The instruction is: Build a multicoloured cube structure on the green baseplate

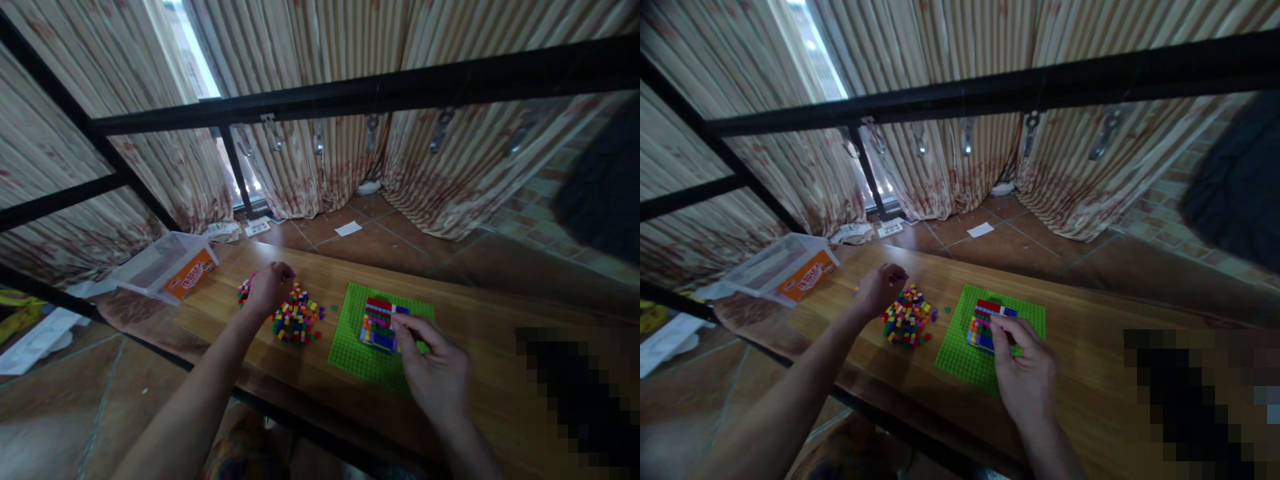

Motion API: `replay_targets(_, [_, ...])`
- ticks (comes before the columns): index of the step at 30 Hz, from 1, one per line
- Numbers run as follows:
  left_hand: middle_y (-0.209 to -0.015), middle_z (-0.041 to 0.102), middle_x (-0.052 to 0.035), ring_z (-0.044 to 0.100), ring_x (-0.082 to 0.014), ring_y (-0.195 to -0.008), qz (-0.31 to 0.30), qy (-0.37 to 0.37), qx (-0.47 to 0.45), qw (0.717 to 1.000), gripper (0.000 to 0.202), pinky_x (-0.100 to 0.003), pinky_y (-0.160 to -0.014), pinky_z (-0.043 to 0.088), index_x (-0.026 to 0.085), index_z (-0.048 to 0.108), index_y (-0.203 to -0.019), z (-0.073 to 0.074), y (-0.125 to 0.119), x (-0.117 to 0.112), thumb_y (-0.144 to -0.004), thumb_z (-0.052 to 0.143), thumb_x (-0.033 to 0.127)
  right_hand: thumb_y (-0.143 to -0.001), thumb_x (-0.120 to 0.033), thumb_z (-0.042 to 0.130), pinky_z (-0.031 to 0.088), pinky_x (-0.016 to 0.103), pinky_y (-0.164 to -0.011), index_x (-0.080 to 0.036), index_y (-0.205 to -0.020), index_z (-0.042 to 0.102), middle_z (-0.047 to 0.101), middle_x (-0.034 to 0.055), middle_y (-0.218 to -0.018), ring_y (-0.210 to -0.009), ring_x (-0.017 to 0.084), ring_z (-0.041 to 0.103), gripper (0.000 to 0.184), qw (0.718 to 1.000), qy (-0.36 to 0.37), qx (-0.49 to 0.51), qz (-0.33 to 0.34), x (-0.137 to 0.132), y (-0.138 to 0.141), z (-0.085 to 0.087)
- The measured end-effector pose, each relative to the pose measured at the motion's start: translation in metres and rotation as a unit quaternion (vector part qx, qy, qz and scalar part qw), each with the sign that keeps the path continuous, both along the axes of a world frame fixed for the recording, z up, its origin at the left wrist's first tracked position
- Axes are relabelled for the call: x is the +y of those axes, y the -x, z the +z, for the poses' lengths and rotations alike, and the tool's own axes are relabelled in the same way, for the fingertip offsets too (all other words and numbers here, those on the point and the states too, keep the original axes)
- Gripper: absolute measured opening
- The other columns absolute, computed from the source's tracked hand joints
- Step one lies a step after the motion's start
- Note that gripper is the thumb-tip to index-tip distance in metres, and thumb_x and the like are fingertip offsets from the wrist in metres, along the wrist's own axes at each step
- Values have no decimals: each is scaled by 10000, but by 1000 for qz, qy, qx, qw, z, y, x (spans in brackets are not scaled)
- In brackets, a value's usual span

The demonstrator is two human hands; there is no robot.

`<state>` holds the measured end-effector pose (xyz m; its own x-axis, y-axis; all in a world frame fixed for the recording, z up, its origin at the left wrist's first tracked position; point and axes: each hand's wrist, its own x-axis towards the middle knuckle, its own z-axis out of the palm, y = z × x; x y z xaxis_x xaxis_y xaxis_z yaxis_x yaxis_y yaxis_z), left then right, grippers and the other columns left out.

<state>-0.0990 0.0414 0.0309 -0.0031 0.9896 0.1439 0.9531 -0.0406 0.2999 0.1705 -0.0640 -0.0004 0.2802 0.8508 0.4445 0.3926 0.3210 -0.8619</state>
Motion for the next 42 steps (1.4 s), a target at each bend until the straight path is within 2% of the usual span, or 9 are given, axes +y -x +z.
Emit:
replay_targets(1, [-953, 709, -62, 678, -169, -841, -29, -22, -89, 995, 182, -268, -784, 525, 183, 677, -980, 3, -12, -17, -850, 561, 233, -881, -351, 625, 552, 320, -756, -232, -907, 739, 731, 45, -936, -840, 186, 683, 167, 1000, 5, 4, 14, -1, 3, 2])
replay_targets(4, [-934, 696, -55, 678, -145, -794, -113, -44, -305, 945, 116, -244, -723, 541, 178, 642, -933, 5, -51, -64, -854, 582, 239, -890, -343, 616, 551, 311, -753, -236, -968, 727, 732, 40, -946, -831, 175, 679, 173, 997, 35, 11, 70, -4, 14, 7])
replay_targets(8, [-901, 672, -45, 668, -148, -834, -173, -46, -384, 906, 78, -251, -761, 550, 192, 643, -919, 4, -83, -94, -849, 610, 204, -870, -366, 644, 550, 302, -748, -247, -1102, 688, 721, 33, -958, -833, 169, 672, 264, 989, 69, 28, 130, -7, 29, 10])
replay_targets(14, [-891, 660, -27, 639, -139, -844, -216, -74, -356, 906, 156, -247, -765, 529, 205, 676, -928, -4, -87, -91, -827, 614, 103, -824, -352, 686, 534, 286, -686, -230, -921, 731, 728, 24, -843, -761, 165, 656, 162, 981, 88, 109, 131, -7, 41, 10])
replay_targets(25, [-884, 714, -30, 663, -150, -825, -239, -64, -365, 897, 86, -267, -770, 537, 224, 710, -913, -8, -78, -88, -855, 648, 210, -684, -403, 787, 439, 246, -519, -209, -714, 742, 601, -27, -548, -524, 106, 517, 201, 943, 158, 266, 128, 1, 49, 9])
replay_targets(31, [-874, 741, -18, 678, -140, -826, -247, -85, -392, 882, 98, -253, -771, 535, 228, 736, -899, -8, -78, -89, -815, 703, 191, -669, -366, 814, 462, 260, -554, -221, -700, 754, 625, -26, -551, -526, 105, 534, 160, 913, 185, 328, 156, -1, 45, 10])
replay_targets(35, [-854, 743, -23, 674, -136, -781, -239, -61, -425, 871, 91, -256, -762, 538, 213, 744, -888, -9, -82, -90, -799, 727, 215, -632, -340, 848, 485, 233, -555, -217, -689, 757, 660, -23, -590, -525, 87, 551, 163, 878, 217, 389, 176, -2, 40, 12])
replay_targets(38, [-839, 735, -29, 661, -135, -746, -200, -13, -493, 847, 122, -256, -724, 540, 197, 741, -901, -12, -84, -88, -785, 734, 234, -634, -316, 856, 518, 212, -579, -224, -706, 756, 683, -29, -649, -561, 79, 586, 154, 845, 242, 438, 187, -1, 38, 13])
replay_targets(42, [-775, 713, -13, 631, -114, -690, -146, 45, -599, 786, 174, -223, -643, 516, 172, 728, -911, -13, -85, -84, -753, 739, 244, -652, -308, 850, 559, 229, -645, -242, -768, 757, 714, -33, -711, -620, 88, 637, 162, 829, 246, 466, 190, 0, 38, 15])
